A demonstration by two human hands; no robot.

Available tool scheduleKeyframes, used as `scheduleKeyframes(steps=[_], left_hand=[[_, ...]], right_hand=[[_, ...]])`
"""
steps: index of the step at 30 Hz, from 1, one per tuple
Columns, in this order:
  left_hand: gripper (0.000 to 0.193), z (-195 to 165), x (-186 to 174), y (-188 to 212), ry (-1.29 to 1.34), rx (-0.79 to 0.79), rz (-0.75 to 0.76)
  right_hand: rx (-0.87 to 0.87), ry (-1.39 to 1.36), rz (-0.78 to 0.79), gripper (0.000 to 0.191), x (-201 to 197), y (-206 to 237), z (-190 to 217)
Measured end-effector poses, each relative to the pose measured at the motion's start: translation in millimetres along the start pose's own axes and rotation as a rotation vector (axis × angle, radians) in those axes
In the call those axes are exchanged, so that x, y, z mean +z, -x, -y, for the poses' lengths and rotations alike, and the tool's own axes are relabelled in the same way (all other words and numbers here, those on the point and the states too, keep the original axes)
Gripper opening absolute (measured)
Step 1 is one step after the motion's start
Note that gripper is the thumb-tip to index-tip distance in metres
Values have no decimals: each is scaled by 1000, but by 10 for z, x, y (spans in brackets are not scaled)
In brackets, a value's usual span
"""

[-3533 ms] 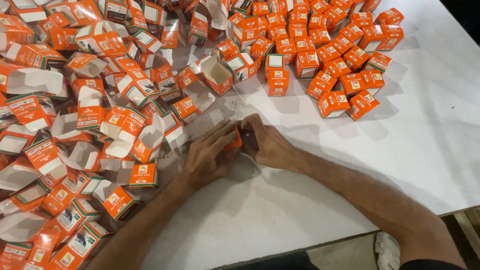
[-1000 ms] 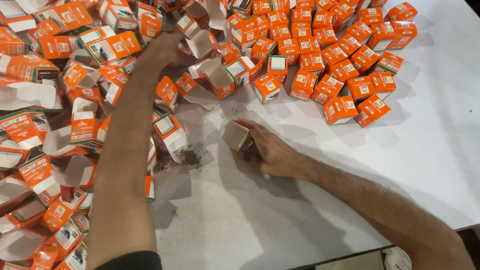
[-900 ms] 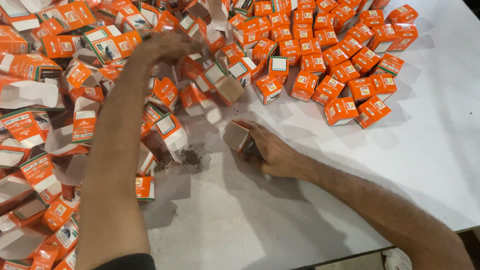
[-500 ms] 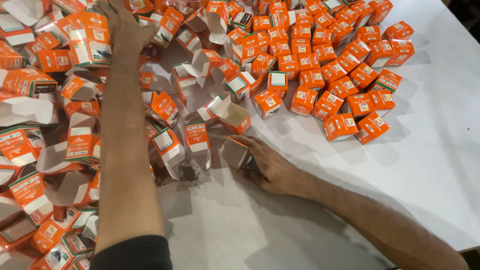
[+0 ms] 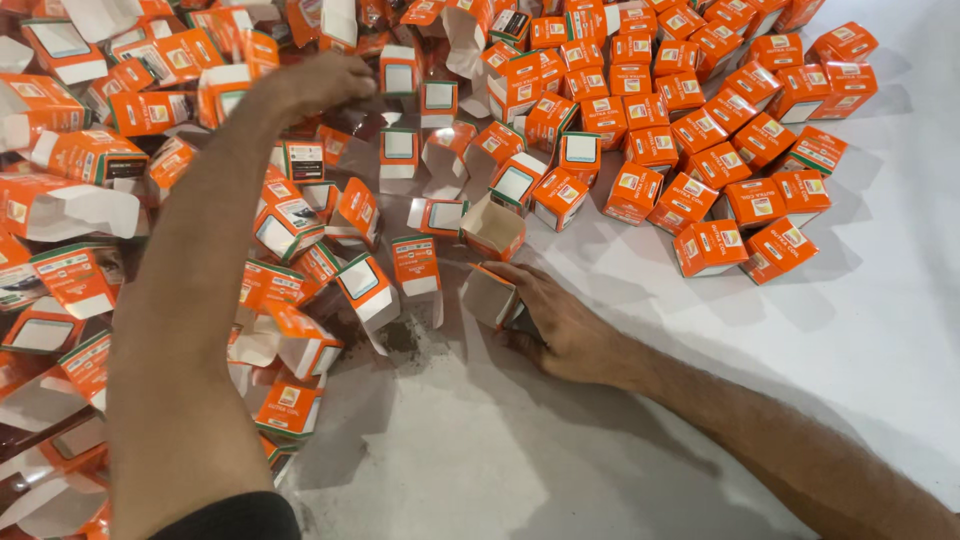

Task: The person sits at a table covered with small orange cartons and folds flat cardboard boxes into open boxes by hand, pressing the flaps into shape and placing each finished box back onto the table with the others.

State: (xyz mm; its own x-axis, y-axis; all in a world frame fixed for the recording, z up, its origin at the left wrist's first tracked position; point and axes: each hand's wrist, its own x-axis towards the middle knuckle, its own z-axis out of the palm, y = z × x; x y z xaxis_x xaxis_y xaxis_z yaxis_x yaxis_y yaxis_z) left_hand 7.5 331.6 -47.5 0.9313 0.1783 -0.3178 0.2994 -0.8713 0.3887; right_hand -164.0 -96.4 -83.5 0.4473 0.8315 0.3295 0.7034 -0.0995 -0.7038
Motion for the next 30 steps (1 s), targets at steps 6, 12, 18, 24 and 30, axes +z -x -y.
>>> scheduleKeyframes(steps=[6,12,18,24,30], left_hand=[[88,120,-174,210,-372,-96,-107],[90,-44,141,68,-534,65,111],[40,-83,348,307,-298,331,-123],[37,-583,52,1305,192,599,-759],[58,-1160,874,3176,345,896,-864]], right_hand=[[24,-37,2,86,-6,3,0],[-24,-51,-30,83,10,5,-10],[-97,-3,-63,83,21,33,4],[165,-93,2,80,34,70,13],[8,-212,-79,62,54,135,19]])
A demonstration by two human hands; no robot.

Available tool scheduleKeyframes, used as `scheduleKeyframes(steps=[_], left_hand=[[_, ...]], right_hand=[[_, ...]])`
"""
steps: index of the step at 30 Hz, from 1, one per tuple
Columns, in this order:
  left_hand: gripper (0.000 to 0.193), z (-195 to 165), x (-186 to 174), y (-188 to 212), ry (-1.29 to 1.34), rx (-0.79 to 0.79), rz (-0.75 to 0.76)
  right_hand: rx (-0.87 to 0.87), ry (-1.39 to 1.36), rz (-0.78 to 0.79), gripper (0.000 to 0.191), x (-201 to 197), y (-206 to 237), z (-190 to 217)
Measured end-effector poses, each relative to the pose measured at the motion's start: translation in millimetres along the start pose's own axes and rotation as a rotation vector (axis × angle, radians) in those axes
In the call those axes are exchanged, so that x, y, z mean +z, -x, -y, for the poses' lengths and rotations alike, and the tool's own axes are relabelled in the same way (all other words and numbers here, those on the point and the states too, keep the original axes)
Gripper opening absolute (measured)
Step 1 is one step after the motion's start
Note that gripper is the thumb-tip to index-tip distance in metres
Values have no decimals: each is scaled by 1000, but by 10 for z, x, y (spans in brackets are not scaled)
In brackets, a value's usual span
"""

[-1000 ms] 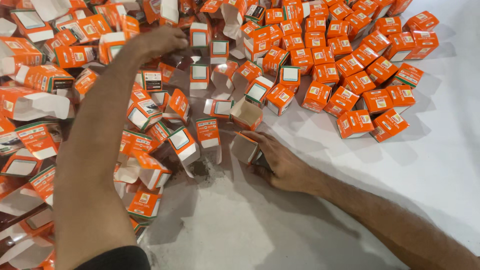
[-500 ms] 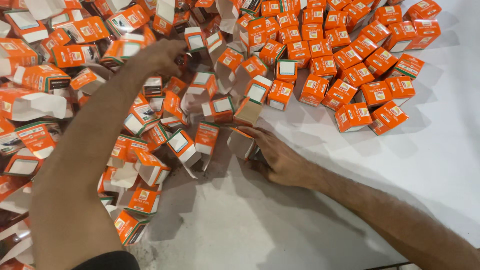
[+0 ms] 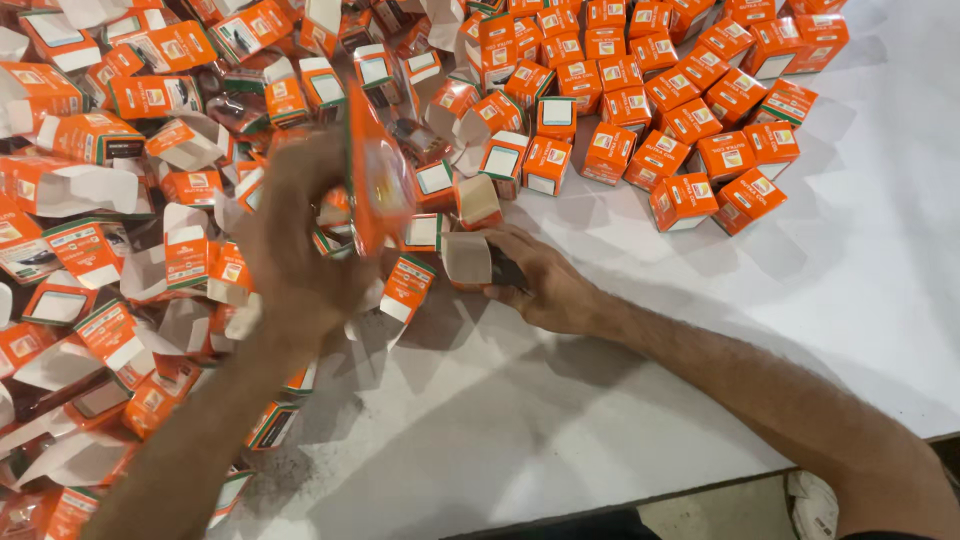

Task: The person sits at a table covered with small orange cartons and folds flat cardboard boxes into open boxes by hand, pressing the flaps into shape and placing each finished box back onto the table with the others.

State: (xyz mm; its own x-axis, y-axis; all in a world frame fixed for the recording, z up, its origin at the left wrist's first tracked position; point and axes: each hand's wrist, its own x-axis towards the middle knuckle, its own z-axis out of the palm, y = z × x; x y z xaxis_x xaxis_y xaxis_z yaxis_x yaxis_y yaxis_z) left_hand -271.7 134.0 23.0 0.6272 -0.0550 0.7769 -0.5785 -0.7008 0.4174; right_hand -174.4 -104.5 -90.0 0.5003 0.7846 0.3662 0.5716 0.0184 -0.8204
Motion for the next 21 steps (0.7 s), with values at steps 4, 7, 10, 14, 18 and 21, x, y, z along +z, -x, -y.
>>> scheduleKeyframes(steps=[4,7,10,14,18,21], left_hand=[[48,-441,167,613,-16,258,15],[46,-390,420,760,-55,457,-59],[39,-274,577,864,-173,360,8],[48,-169,553,1012,-307,188,200],[43,-217,519,1029,-303,155,246],[33,-315,582,993,-282,13,188]], right_hand=[[216,181,64,62,55,57,40],[133,29,76,62,114,133,110],[-34,45,50,68,123,174,174],[309,16,132,69,119,171,215],[17,152,67,70,131,181,179],[35,168,75,68,164,210,128]])
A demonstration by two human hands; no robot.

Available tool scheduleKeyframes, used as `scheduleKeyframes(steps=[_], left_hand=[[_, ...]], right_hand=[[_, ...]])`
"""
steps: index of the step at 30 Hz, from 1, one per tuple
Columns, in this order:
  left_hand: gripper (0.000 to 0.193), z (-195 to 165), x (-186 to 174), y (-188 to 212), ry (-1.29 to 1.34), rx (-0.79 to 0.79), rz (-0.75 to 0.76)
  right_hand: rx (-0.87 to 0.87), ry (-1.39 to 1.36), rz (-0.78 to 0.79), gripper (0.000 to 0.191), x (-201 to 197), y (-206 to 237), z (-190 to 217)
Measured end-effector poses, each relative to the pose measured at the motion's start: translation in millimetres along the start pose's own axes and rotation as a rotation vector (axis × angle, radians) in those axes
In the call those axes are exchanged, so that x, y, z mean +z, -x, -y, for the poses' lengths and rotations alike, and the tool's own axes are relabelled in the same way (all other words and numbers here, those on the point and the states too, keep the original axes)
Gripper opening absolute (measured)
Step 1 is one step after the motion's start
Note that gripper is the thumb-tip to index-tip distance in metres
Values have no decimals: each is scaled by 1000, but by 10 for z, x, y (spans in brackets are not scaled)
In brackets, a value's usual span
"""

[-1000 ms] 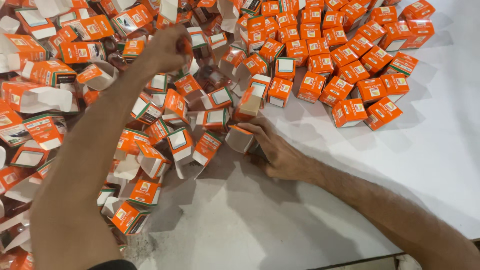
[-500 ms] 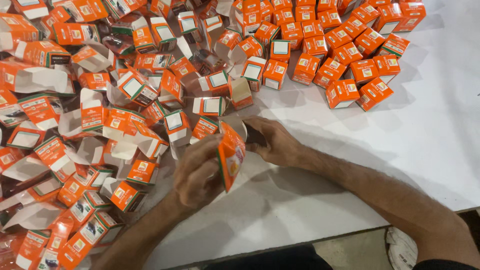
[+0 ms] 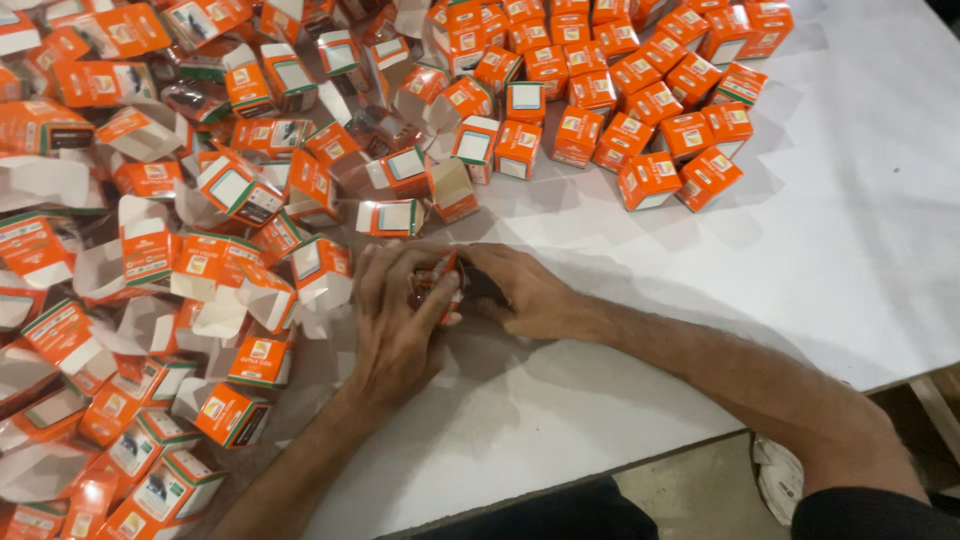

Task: The person sits at a table covered with small orange cartons and folds flat cardboard boxes into open boxes by hand, pressing the flaps into shape and placing each finished box back onto the table with the others.

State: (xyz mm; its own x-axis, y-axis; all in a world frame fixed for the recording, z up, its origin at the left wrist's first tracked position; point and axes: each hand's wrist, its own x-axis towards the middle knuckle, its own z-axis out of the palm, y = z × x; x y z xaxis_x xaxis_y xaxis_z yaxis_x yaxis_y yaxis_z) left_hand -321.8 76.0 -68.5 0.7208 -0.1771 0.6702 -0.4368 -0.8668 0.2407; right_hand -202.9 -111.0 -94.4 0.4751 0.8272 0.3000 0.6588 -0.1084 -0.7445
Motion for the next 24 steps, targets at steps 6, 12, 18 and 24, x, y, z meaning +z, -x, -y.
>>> scheduleKeyframes(steps=[6,12,18,24], left_hand=[[17,-20,98,35,23,-188,18],[65,-95,127,92,343,-469,-205],[63,-187,222,257,269,-292,-335],[42,191,500,633,855,-670,-151]], right_hand=[[-46,76,-59,70,154,72,-24],[-101,163,-101,74,287,153,26],[-18,7,-156,68,363,302,151],[36,-60,-116,68,383,329,168]])
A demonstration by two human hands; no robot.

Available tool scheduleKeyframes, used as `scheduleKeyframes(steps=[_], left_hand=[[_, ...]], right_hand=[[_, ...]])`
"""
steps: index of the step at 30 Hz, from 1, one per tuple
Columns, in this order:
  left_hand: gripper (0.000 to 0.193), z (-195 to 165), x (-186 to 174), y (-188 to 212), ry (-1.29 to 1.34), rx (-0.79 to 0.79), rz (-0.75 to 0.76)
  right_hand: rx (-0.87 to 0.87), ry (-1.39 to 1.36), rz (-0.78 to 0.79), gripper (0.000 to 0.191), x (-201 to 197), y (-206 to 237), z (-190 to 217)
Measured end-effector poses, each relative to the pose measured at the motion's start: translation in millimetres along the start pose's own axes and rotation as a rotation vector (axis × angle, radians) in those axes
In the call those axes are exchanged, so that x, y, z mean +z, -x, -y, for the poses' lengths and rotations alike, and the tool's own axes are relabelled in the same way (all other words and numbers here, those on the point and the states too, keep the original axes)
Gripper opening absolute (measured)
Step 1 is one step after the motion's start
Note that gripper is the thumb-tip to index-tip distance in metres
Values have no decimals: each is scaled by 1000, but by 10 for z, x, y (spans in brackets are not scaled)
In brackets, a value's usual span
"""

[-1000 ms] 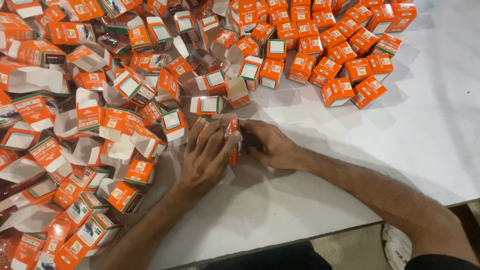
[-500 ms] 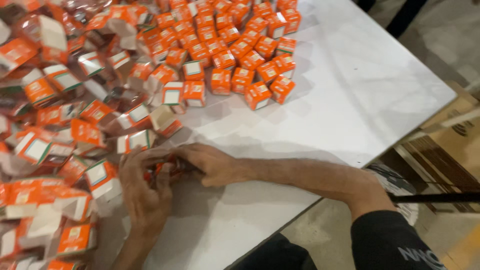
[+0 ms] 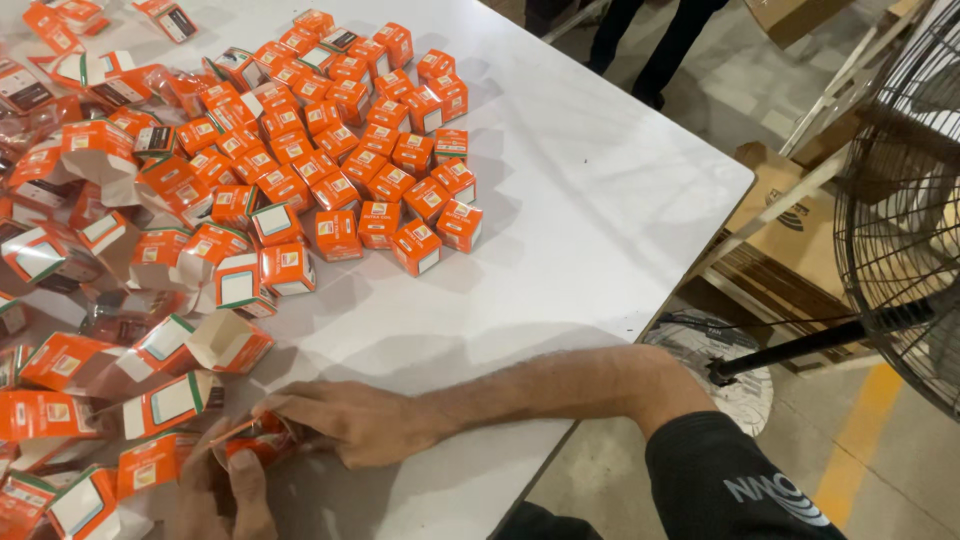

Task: The person sits at a table covered with small orange cartons and folds flat cardboard boxes into open boxes by hand, pressing the flaps into shape and placing each finished box back onto the table with the others.

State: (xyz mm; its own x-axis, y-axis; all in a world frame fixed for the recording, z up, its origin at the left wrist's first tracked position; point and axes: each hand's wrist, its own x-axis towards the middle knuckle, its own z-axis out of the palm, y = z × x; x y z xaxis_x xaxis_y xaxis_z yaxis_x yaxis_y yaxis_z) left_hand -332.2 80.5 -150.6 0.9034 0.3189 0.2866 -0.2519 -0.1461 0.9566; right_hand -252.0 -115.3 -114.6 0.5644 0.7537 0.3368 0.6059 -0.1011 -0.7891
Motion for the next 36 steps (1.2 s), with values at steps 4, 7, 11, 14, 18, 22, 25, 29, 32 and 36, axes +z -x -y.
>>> scheduleKeyframes(steps=[4,7,11,14,18,22,25,29,32,36], left_hand=[[26,223,-111,-130,-12,-19,20],[24,273,-92,-190,-290,-145,-32],[23,271,1,-192,-78,-50,-104],[25,212,25,-194,-194,39,-112],[32,18,-66,-220,-281,11,2],[49,-223,-268,-285,36,22,213],[34,-311,-338,-344,177,-187,186],[19,-307,-293,-443,113,-340,180],[10,-335,-216,-469,72,-323,171],[20,-482,-122,-371,-153,48,46]], right_hand=[[-155,129,-58,83,24,-6,-35],[-46,105,-9,87,67,-36,-42],[-5,111,14,80,84,-96,-62],[-118,257,72,93,47,-118,-76],[-118,392,97,90,35,-165,-20],[-163,440,150,96,-28,-224,38],[-215,469,128,91,-35,-251,82],[-238,454,37,66,-14,-286,147],[-231,360,30,57,-22,-297,185],[-209,372,39,57,-36,-298,167]])
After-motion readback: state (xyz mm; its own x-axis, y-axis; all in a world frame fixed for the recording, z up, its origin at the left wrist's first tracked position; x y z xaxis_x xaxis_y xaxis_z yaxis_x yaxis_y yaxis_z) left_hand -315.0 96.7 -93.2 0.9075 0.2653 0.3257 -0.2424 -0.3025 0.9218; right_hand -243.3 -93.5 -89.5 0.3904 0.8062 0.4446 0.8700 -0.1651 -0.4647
